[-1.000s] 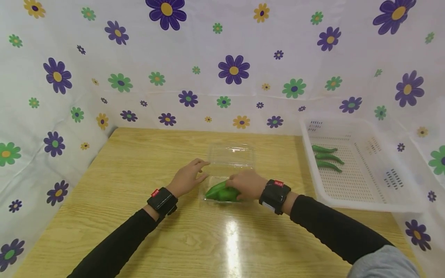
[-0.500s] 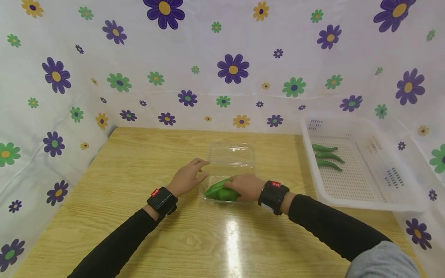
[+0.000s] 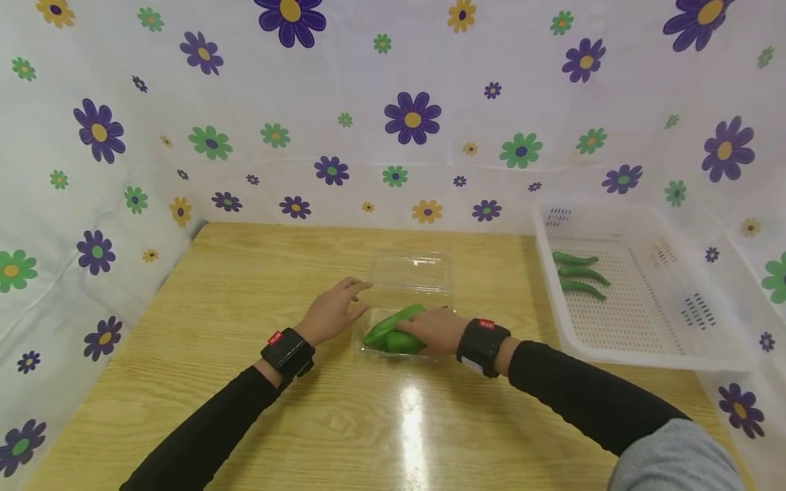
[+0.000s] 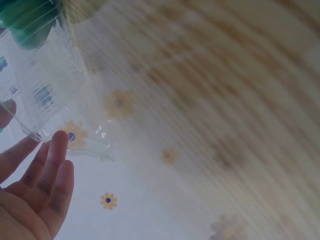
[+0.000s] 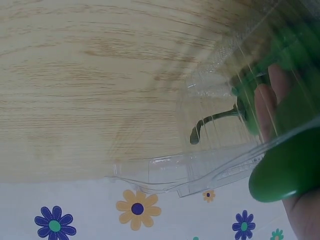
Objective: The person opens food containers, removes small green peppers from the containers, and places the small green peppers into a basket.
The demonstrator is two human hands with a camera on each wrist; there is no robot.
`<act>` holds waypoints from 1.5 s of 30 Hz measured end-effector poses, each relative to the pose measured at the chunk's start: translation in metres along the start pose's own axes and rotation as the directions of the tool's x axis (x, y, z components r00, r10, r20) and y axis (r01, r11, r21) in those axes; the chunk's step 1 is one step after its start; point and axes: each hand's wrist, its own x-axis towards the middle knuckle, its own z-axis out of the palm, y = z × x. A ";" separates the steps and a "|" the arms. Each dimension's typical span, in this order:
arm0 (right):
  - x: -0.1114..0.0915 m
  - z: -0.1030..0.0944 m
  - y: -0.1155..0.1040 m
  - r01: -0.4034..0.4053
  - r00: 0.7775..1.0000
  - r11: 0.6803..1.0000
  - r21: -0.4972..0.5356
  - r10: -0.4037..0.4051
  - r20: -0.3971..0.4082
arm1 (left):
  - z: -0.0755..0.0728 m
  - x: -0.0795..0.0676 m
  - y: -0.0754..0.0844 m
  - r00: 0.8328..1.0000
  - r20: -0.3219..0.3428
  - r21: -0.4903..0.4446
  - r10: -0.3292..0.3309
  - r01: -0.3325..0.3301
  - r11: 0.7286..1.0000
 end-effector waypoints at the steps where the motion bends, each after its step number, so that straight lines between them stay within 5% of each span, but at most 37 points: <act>1: 0.000 0.000 0.001 0.001 1.000 1.000 0.002 -0.001 0.000 | 0.000 0.000 0.000 1.000 -0.001 0.000 0.002 -0.002 1.000; 15: 0.000 -0.016 -0.004 -0.071 0.997 0.995 0.065 0.068 0.047 | -0.001 0.000 0.001 1.000 0.000 0.005 0.005 -0.005 1.000; 33: -0.001 -0.017 0.001 -0.081 0.997 0.997 0.012 0.081 -0.005 | -0.002 0.001 0.002 1.000 -0.008 0.013 0.006 -0.006 1.000; 45: -0.006 -0.037 0.004 -0.068 0.993 0.998 -0.009 0.066 -0.097 | -0.005 -0.001 0.002 1.000 0.021 0.001 -0.005 0.005 1.000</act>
